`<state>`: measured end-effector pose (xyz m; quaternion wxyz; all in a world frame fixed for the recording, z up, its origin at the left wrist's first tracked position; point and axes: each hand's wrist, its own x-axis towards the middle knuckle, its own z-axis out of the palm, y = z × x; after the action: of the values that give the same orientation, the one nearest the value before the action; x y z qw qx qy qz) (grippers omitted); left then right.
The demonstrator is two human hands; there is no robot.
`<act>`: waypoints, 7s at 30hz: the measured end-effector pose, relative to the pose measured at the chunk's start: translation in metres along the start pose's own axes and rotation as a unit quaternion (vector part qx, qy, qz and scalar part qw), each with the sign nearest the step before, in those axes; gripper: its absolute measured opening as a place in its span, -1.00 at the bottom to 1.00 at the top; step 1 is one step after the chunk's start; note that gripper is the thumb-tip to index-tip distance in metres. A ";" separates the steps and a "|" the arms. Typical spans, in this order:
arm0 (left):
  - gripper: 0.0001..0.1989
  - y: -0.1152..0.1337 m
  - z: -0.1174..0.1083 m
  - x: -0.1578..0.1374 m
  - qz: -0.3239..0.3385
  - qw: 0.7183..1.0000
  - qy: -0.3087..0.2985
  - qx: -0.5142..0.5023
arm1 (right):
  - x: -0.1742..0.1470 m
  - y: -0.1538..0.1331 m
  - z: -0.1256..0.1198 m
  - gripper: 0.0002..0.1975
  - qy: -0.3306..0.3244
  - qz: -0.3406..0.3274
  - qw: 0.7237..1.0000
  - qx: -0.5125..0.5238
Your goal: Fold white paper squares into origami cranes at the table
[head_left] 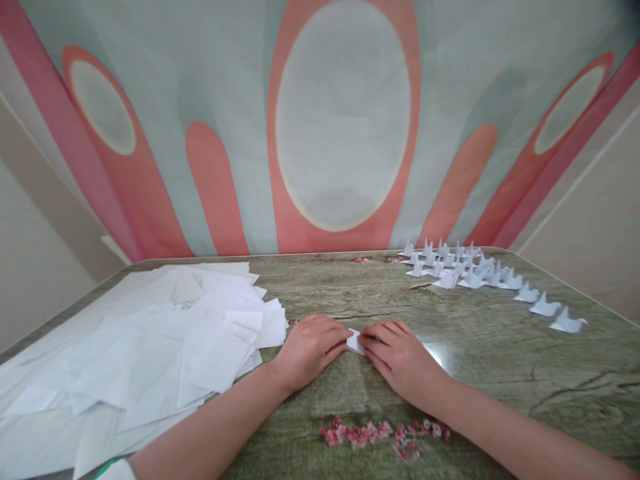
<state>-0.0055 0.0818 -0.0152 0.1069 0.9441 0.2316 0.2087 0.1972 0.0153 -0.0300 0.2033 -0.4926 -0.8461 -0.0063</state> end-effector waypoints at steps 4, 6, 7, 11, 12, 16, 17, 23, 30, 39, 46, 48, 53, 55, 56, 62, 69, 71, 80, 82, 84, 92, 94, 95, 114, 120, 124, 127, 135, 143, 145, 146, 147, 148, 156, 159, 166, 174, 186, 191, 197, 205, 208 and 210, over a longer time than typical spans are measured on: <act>-0.79 0.000 -0.001 0.001 0.018 1.000 -0.002 0.001 | 0.000 0.001 0.000 -0.82 0.002 -0.012 1.000 0.001; -0.79 0.000 -0.001 0.001 0.022 1.000 -0.010 0.002 | 0.000 0.001 0.001 -0.82 0.010 -0.022 1.000 0.003; -0.79 0.000 -0.002 0.002 0.023 1.000 -0.015 0.002 | 0.000 0.002 0.001 -0.81 0.016 -0.028 0.999 0.005; -0.81 0.002 -0.002 0.003 0.025 0.999 -0.039 0.000 | 0.000 0.004 0.003 -0.80 0.032 -0.049 0.998 0.009; -0.82 0.003 -0.003 0.003 0.022 0.999 -0.044 0.002 | 0.000 0.005 0.003 -0.80 0.032 -0.053 0.998 0.007; -0.83 0.007 -0.003 0.006 -0.008 0.998 -0.053 0.011 | 0.000 0.004 -0.001 -0.79 0.020 -0.058 0.998 0.005; -0.83 0.007 -0.003 0.007 -0.015 0.998 -0.055 0.010 | 0.000 0.004 -0.003 -0.79 0.013 -0.056 0.998 0.008; -0.86 0.007 -0.001 0.011 -0.030 0.998 -0.054 -0.030 | 0.000 0.004 -0.014 -0.77 -0.026 -0.042 0.998 0.028; -0.87 0.007 0.003 0.016 -0.087 0.989 -0.023 -0.115 | 0.001 0.008 -0.021 -0.68 -0.071 -0.061 0.995 0.023; -0.89 0.009 0.009 0.017 -0.136 0.981 0.007 -0.137 | 0.001 0.020 -0.036 -0.44 -0.137 -0.097 0.985 0.042; -0.94 0.011 0.012 0.017 -0.145 0.983 0.015 -0.115 | 0.000 0.023 -0.041 -0.26 -0.156 -0.112 0.980 0.057; -0.94 0.012 0.012 0.017 -0.145 0.983 0.017 -0.112 | -0.001 0.025 -0.042 -0.20 -0.169 -0.118 0.977 0.058; -0.96 0.012 0.012 0.016 -0.145 0.983 0.019 -0.108 | -0.002 0.031 -0.040 -0.10 -0.168 -0.136 0.974 0.069; -0.96 0.012 0.011 0.016 -0.146 0.983 0.018 -0.106 | -0.002 0.032 -0.040 -0.12 -0.163 -0.144 0.974 0.066; -0.95 0.012 0.011 0.016 -0.147 0.984 0.018 -0.104 | -0.002 0.032 -0.040 -0.13 -0.163 -0.147 0.974 0.061; -0.95 0.013 0.013 0.016 -0.150 0.985 0.022 -0.081 | -0.002 0.030 -0.041 -0.16 -0.171 -0.150 0.973 0.039; -0.93 0.014 0.012 0.017 -0.151 0.987 0.017 -0.056 | -0.002 0.030 -0.038 -0.19 -0.168 -0.152 0.974 0.028; -0.93 0.015 0.011 0.017 -0.153 0.987 0.015 -0.049 | -0.002 0.029 -0.039 -0.21 -0.164 -0.153 0.974 0.025; -0.94 0.015 0.014 0.016 -0.145 0.989 0.021 -0.037 | 0.000 0.025 -0.039 -0.24 -0.157 -0.152 0.976 0.017; -0.94 0.015 0.014 0.016 -0.142 0.989 0.021 -0.036 | 0.000 0.025 -0.039 -0.25 -0.166 -0.152 0.974 0.016; -0.95 0.015 0.015 0.016 -0.141 0.989 0.021 -0.038 | 0.001 0.025 -0.039 -0.28 -0.176 -0.152 0.973 0.013; -0.93 0.012 0.016 0.016 -0.154 0.987 0.032 -0.039 | 0.001 0.023 -0.040 -0.33 -0.171 -0.139 0.975 0.015; -0.91 0.012 0.016 0.016 -0.165 0.985 0.035 -0.022 | 0.001 0.023 -0.039 -0.34 -0.169 -0.137 0.976 0.017; -0.90 0.011 0.016 0.016 -0.172 0.984 0.034 -0.015 | 0.001 0.023 -0.039 -0.35 -0.168 -0.135 0.976 0.018; -0.78 0.029 -0.004 0.007 -0.050 0.991 -0.053 0.109 | 0.001 0.024 -0.038 -0.31 -0.187 -0.122 0.975 0.015; -0.71 0.035 -0.005 0.004 0.002 0.977 -0.117 0.180 | -0.001 0.023 -0.039 -0.36 -0.179 -0.124 0.976 0.013; -0.70 0.035 -0.005 0.004 0.016 0.971 -0.135 0.195 | -0.002 0.021 -0.044 -0.41 -0.172 -0.128 0.977 0.018; -0.69 0.035 -0.005 0.004 0.023 0.970 -0.141 0.196 | -0.001 0.020 -0.046 -0.39 -0.171 -0.134 0.976 0.034; -0.70 0.036 -0.010 0.005 0.010 0.976 -0.137 0.171 | 0.001 0.014 -0.034 -0.47 -0.146 -0.094 0.984 0.031; -0.70 0.035 -0.013 0.007 -0.001 0.979 -0.141 0.150 | -0.001 0.008 -0.022 -0.69 -0.084 -0.129 0.985 -0.084; -0.71 0.035 -0.013 0.007 0.000 0.978 -0.135 0.160 | -0.001 0.004 -0.019 -0.73 -0.057 -0.137 0.982 -0.119; -0.71 0.035 -0.014 0.006 -0.002 0.977 -0.131 0.166 | -0.001 0.002 -0.017 -0.74 -0.049 -0.140 0.980 -0.133; -0.71 0.036 -0.014 0.006 -0.006 0.976 -0.128 0.174 | -0.001 -0.001 -0.017 -0.75 -0.044 -0.143 0.978 -0.144; -0.72 0.036 -0.014 0.006 -0.011 0.976 -0.125 0.180 | -0.001 -0.002 -0.016 -0.76 -0.042 -0.146 0.977 -0.153; -0.64 0.032 -0.018 0.004 -0.049 0.972 -0.128 0.189 | 0.003 -0.005 -0.018 -0.76 -0.060 -0.155 0.972 -0.167; -0.60 0.031 -0.018 0.003 -0.053 0.970 -0.134 0.194 | 0.003 -0.003 -0.021 -0.76 -0.064 -0.158 0.972 -0.164; -0.60 0.032 -0.021 0.002 -0.060 0.964 -0.149 0.212 | 0.000 0.004 -0.019 -0.75 -0.062 -0.163 0.976 -0.128; -0.65 0.026 -0.024 0.002 -0.064 0.966 -0.145 0.203 | -0.001 0.007 -0.017 -0.72 -0.064 -0.164 0.979 -0.101; -0.55 0.029 -0.012 0.001 -0.046 0.976 -0.123 0.173 | 0.002 0.011 -0.024 -0.71 -0.095 -0.148 0.981 -0.079; -0.55 0.030 -0.015 0.003 -0.042 0.973 -0.134 0.182 | 0.001 0.009 -0.021 -0.72 -0.077 -0.144 0.983 -0.083; -0.56 0.032 -0.014 0.004 -0.021 0.974 -0.135 0.182 | -0.002 0.008 -0.021 -0.72 -0.069 -0.153 0.983 -0.074; -0.75 0.026 -0.006 0.004 -0.033 0.991 -0.076 0.106 | -0.001 0.011 -0.021 -0.63 -0.076 -0.060 0.991 0.089; -0.77 0.020 -0.001 0.002 -0.035 0.995 -0.054 0.079 | 0.000 0.010 -0.015 -0.66 -0.019 0.014 0.987 0.160; -0.78 0.017 0.001 0.001 -0.041 0.996 -0.043 0.068 | 0.001 0.009 -0.010 -0.75 0.013 0.050 0.979 0.198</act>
<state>0.0029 0.0675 -0.0109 0.0606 0.9469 0.2794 0.1472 0.2077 0.0187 -0.0218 0.3076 -0.4845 -0.8020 0.1657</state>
